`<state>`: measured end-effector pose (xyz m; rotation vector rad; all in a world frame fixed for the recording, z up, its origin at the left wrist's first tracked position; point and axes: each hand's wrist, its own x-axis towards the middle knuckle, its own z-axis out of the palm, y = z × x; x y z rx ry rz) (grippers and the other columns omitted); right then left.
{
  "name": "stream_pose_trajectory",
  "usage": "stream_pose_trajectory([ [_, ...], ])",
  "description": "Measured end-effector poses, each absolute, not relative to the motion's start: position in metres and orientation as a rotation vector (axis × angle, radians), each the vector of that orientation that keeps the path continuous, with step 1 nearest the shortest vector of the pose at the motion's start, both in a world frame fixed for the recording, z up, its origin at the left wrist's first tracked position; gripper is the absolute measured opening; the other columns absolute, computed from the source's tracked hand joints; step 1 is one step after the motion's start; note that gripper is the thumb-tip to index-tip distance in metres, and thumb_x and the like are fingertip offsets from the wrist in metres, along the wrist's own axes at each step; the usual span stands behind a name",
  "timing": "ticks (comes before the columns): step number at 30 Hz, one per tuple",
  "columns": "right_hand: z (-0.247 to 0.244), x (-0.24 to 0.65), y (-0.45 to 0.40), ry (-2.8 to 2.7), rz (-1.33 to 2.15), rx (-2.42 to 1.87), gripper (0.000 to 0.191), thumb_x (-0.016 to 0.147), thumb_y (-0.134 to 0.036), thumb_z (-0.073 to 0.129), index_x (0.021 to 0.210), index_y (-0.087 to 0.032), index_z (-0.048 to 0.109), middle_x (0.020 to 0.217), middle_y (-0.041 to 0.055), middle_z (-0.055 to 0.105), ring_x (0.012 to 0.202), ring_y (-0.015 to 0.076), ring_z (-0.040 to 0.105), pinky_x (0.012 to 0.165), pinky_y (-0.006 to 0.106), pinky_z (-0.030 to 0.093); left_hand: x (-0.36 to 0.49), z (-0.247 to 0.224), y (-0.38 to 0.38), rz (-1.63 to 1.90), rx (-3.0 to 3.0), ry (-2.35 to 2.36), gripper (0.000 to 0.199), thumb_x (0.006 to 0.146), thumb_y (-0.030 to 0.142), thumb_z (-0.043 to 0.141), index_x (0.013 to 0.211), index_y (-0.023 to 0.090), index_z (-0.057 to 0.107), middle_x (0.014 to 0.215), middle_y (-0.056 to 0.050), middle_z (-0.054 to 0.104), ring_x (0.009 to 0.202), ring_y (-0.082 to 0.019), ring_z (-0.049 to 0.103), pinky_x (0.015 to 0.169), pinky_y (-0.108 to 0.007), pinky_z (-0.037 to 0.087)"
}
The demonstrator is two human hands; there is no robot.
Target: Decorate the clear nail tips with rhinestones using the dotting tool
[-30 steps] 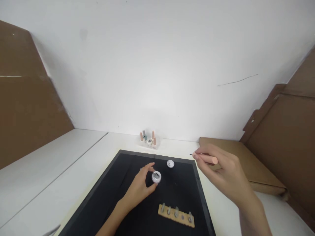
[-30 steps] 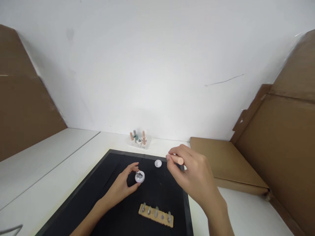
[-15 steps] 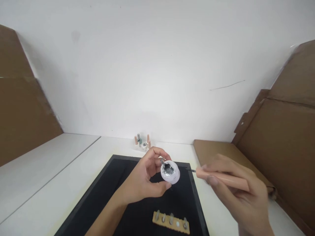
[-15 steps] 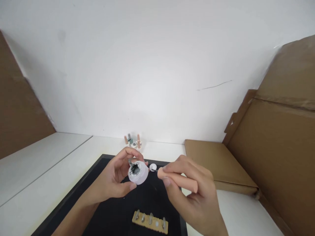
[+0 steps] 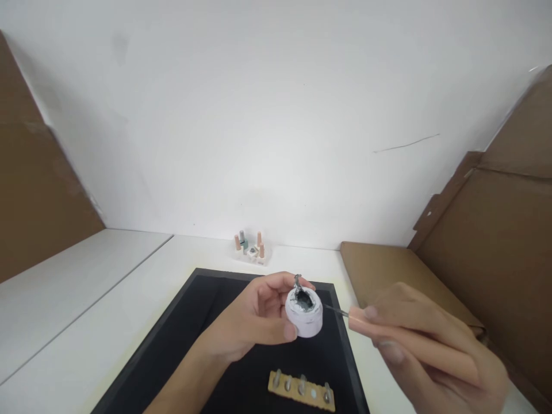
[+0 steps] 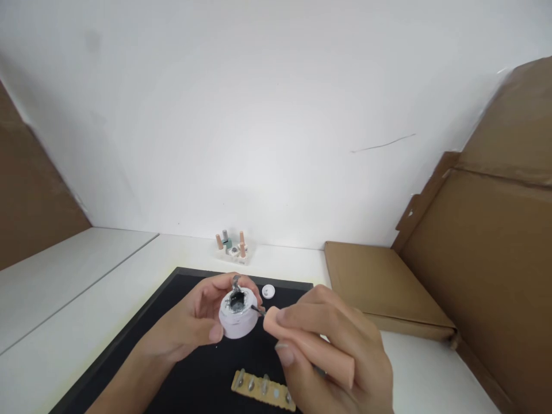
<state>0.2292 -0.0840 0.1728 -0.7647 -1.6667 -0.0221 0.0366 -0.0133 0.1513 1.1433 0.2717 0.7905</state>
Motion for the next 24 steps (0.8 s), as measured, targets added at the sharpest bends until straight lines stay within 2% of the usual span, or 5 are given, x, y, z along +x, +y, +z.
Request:
stream_pose_trajectory([
  [7, 0.17, 0.231, -0.082, -1.673, 0.025, -0.711, 0.013, 0.088, -0.018, 0.059, 0.098, -0.022, 0.067, 0.075, 0.0033, 0.067, 0.059, 0.0171, 0.059, 0.047, 0.031, 0.045, 0.036, 0.156, -0.018, 0.776, 1.074, 0.254, 0.041, 0.064, 0.025, 0.085, 0.103, 0.021, 0.075, 0.092, -0.003, 0.072, 0.086, -0.014, 0.063, 0.079, -0.021, 0.045],
  [12, 0.17, 0.231, -0.083, -1.684, 0.005, -0.694, 0.017, 0.087, -0.015, 0.059, 0.101, -0.022, 0.067, 0.079, 0.0037, 0.069, 0.061, 0.0172, 0.058, 0.048, 0.032, 0.045, 0.036, 0.161, -0.019, 0.794, 1.118, 0.171, 0.04, 0.067, 0.021, 0.083, 0.107, 0.024, 0.074, 0.102, -0.001, 0.07, 0.094, -0.014, 0.06, 0.084, -0.02, 0.044],
  [17, 0.174, 0.23, -0.082, -1.717, -0.009, -0.667, 0.02, 0.088, -0.015, 0.058, 0.104, -0.022, 0.067, 0.077, 0.0037, 0.071, 0.057, 0.0163, 0.058, 0.045, 0.031, 0.043, 0.036, 0.164, -0.02, 0.803, 1.126, 0.229, 0.041, 0.066, 0.021, 0.084, 0.106, 0.025, 0.075, 0.1, -0.001, 0.067, 0.088, -0.013, 0.06, 0.08, -0.02, 0.045],
  [24, 0.177, 0.231, -0.084, -1.733, -0.013, -0.697, 0.016, 0.084, -0.013, 0.061, 0.096, -0.022, 0.067, 0.068, 0.0016, 0.068, 0.052, 0.0155, 0.058, 0.043, 0.03, 0.043, 0.036, 0.164, -0.02, 0.808, 1.112, 0.209, 0.042, 0.063, 0.013, 0.084, 0.102, 0.024, 0.075, 0.095, -0.001, 0.066, 0.082, -0.011, 0.06, 0.072, -0.018, 0.047],
])
